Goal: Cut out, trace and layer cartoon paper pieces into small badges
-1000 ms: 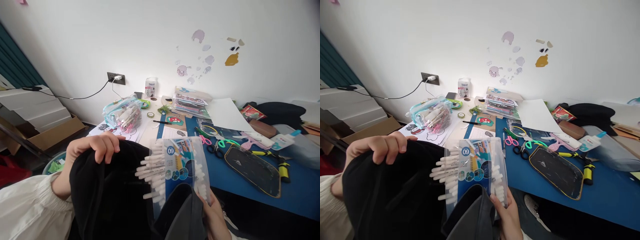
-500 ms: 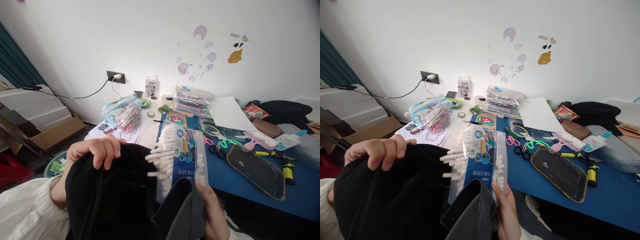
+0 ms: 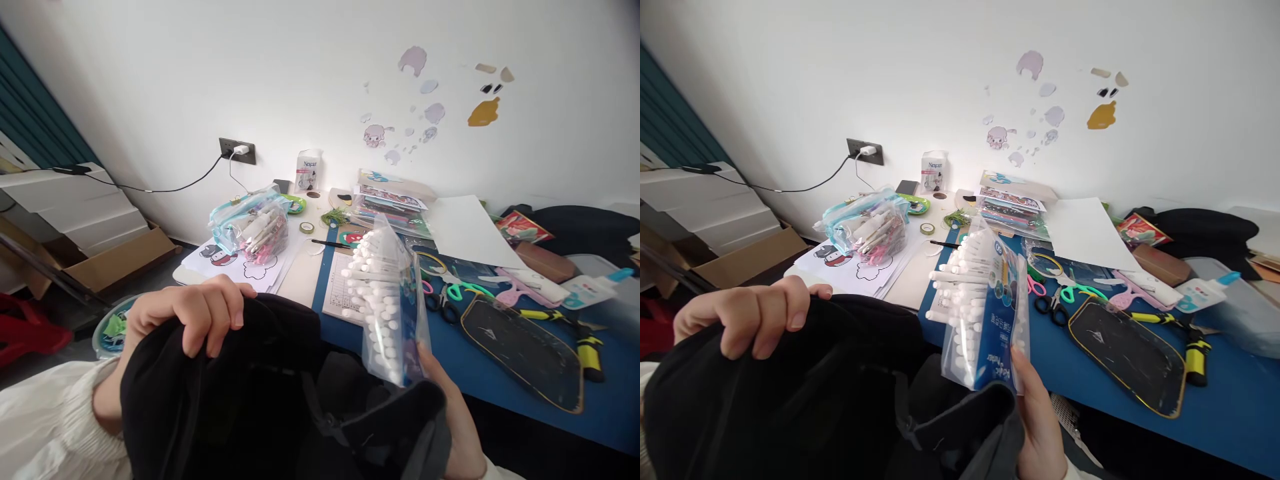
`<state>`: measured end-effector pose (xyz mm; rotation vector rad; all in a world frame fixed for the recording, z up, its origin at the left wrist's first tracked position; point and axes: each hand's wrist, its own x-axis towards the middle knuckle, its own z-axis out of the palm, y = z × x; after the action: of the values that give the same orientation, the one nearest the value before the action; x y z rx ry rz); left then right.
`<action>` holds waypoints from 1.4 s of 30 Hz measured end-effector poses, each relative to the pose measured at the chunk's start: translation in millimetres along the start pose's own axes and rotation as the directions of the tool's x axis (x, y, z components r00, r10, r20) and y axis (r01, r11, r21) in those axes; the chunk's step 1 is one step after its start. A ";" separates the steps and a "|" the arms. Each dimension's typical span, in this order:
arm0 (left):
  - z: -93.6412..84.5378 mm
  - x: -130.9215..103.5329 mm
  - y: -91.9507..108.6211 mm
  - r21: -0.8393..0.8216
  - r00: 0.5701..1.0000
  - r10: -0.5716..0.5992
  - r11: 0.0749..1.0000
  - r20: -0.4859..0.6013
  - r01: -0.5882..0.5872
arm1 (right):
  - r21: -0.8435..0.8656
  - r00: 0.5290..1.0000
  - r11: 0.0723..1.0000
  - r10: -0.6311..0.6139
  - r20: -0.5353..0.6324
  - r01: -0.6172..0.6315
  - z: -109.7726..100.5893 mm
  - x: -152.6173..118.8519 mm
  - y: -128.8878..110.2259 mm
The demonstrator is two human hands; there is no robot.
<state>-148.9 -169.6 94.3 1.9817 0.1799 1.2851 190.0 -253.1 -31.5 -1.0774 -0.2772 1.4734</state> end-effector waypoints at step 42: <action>1.6 0.5 -3.2 0.040 0.997 -0.034 0.999 -0.070 0.037 | -0.217 0.841 0.963 -0.247 -0.482 0.159 -29.1 25.0 -101.8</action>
<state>-146.4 -167.9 92.3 1.9610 0.2761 1.3372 282.3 -218.3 14.3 -1.4839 -0.1368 0.9418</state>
